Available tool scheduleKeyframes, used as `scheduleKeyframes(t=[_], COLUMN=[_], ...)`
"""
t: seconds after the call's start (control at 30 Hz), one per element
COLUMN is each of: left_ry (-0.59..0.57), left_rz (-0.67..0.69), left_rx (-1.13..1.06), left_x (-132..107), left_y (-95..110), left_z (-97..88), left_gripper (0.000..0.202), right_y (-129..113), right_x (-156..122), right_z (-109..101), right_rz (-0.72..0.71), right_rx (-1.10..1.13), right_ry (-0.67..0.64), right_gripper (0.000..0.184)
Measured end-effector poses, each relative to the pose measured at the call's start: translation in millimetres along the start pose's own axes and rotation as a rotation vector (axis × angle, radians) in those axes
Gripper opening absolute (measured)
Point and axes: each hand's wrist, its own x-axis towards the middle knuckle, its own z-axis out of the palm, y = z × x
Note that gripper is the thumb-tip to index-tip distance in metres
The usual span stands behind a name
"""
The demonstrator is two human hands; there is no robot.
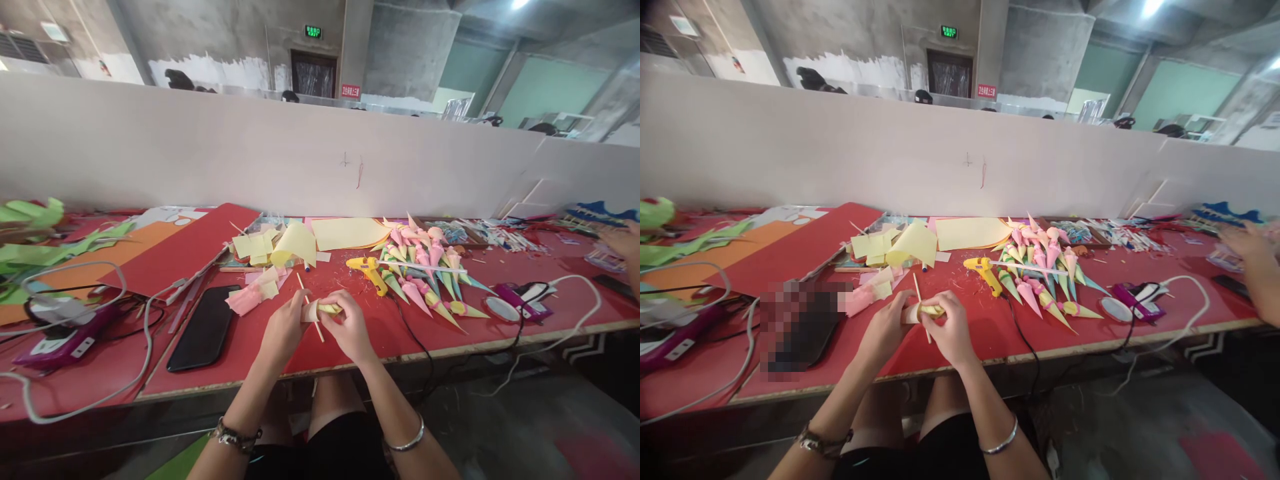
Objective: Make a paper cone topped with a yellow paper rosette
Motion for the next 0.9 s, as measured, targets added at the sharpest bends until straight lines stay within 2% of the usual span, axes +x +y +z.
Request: scheduleKeyframes(t=[0.2,0.43,0.67,0.9], left_ry=[-0.031,-0.065,-0.070,-0.076], left_rz=[0.059,0.038,0.019,0.028], left_rx=[-0.030,-0.024,0.138,0.082], left_x=[-0.1,2.6,6.8,7.5], left_y=[0.3,5.4,6.3,5.8], left_z=[3.0,9.4,12.3,11.0], left_gripper=[0.034,0.031,0.031,0.027], right_y=[-10.3,-9.4,-4.5,-1.7], right_x=[-1.1,-7.2,-3.2,-0.4], right_z=[-5.9,-5.1,-4.2,-6.9], right_rz=[-0.077,-0.120,-0.148,-0.125], right_rx=[-0.157,-0.297,-0.313,-0.323], right_ry=[-0.053,-0.086,-0.129,-0.198], right_gripper=[0.017,0.030,0.032,0.034])
